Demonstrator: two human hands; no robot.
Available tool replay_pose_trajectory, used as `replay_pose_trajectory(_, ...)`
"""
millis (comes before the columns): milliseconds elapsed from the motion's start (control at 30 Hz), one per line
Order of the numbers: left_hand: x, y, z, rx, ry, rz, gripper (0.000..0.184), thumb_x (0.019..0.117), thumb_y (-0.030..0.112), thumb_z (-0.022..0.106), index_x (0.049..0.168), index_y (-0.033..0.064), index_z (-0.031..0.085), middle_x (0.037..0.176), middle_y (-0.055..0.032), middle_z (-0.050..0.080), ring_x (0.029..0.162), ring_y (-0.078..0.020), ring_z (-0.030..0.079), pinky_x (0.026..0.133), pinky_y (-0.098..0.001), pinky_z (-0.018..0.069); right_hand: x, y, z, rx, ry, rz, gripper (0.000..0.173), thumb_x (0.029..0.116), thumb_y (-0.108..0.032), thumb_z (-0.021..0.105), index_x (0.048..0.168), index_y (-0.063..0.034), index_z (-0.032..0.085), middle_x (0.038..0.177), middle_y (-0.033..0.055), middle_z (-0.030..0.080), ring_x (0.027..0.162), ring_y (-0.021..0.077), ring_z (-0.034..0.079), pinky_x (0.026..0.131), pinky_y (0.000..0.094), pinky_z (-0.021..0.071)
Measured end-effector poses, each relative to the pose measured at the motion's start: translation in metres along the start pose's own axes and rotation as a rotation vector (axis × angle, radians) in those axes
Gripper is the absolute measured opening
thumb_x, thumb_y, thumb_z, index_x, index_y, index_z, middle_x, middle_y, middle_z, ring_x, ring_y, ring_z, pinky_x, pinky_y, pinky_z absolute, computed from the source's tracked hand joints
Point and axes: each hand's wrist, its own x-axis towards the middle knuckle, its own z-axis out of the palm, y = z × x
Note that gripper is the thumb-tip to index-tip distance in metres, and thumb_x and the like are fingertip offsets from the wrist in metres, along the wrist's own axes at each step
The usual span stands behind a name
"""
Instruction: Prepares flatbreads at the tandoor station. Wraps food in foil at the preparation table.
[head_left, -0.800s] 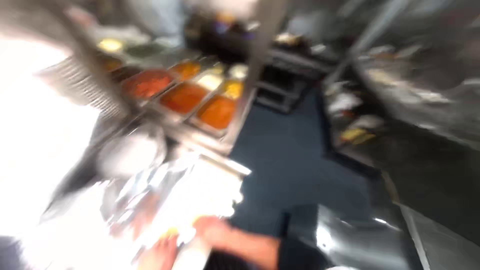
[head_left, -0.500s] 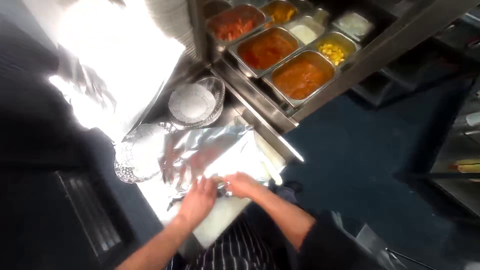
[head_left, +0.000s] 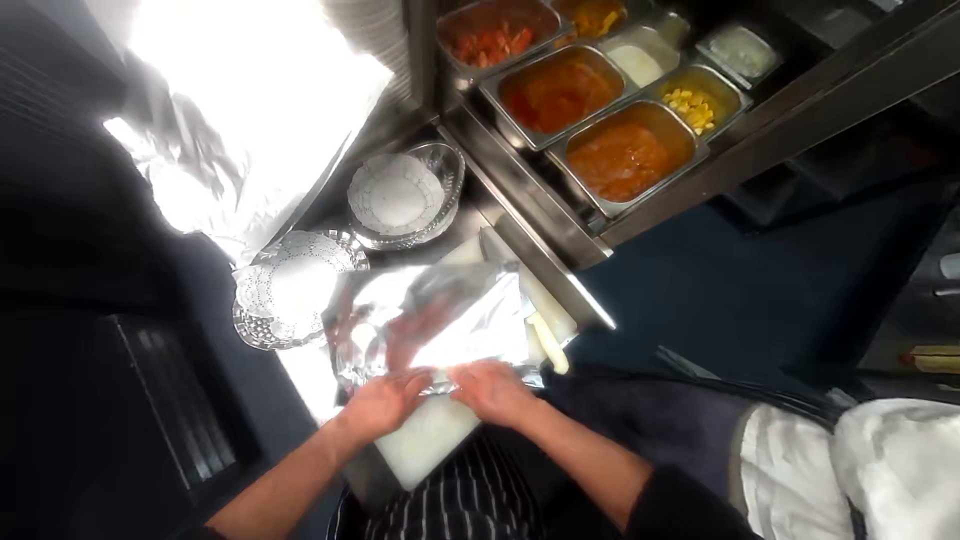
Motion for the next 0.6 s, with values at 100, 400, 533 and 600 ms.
replay_pose_trajectory(100, 0.015, -0.004, -0.027, -0.054, -0.176, -0.124, 0.049, 0.1105, 0.043, 0.038, 0.142, 0.0134, 0.060, 0.140, -0.0128, 0.063, 0.130, -0.0343, 0.060, 0.109, -0.0562, 0.0466, 0.021, 0.003, -0.032, 0.065, -0.192, 0.023, 0.045, 0.1093, -0.042, 0.040, 0.129, -0.0110, 0.066, 0.125, 0.0152, 0.068, 0.122, 0.0345, 0.062, 0.102, 0.0569, 0.0490)
replay_pose_trajectory(400, 0.000, 0.001, 0.046, 0.366, 0.373, 0.026, 0.043, 0.1045, 0.039, 0.053, 0.134, 0.0107, 0.067, 0.135, -0.0091, 0.068, 0.126, -0.0278, 0.064, 0.106, -0.0490, 0.0521, 0.006, 0.010, 0.048, -0.341, 0.407, -0.110, 0.045, 0.1021, -0.044, 0.054, 0.140, -0.0200, 0.063, 0.139, 0.0047, 0.065, 0.127, 0.0263, 0.062, 0.106, 0.0534, 0.0493)
replay_pose_trajectory(533, -0.014, 0.018, 0.037, 0.177, 0.265, 0.021, 0.034, 0.1019, 0.035, 0.055, 0.122, 0.0112, 0.068, 0.128, -0.0089, 0.070, 0.124, -0.0260, 0.065, 0.106, -0.0443, 0.0523, -0.006, -0.006, 0.027, -0.147, 0.142, -0.074, 0.041, 0.0990, -0.037, 0.054, 0.133, -0.0167, 0.066, 0.134, 0.0051, 0.067, 0.124, 0.0277, 0.063, 0.103, 0.0536, 0.0490)
replay_pose_trajectory(600, -0.002, 0.007, 0.005, 0.003, 0.058, -0.069, 0.045, 0.1063, 0.046, 0.047, 0.125, 0.0120, 0.068, 0.132, -0.0080, 0.069, 0.129, -0.0268, 0.061, 0.112, -0.0466, 0.0466, 0.012, -0.001, -0.012, 0.040, -0.111, -0.002, 0.046, 0.1024, -0.046, 0.051, 0.131, -0.0133, 0.066, 0.138, 0.0080, 0.063, 0.134, 0.0296, 0.054, 0.112, 0.0560, 0.0403)
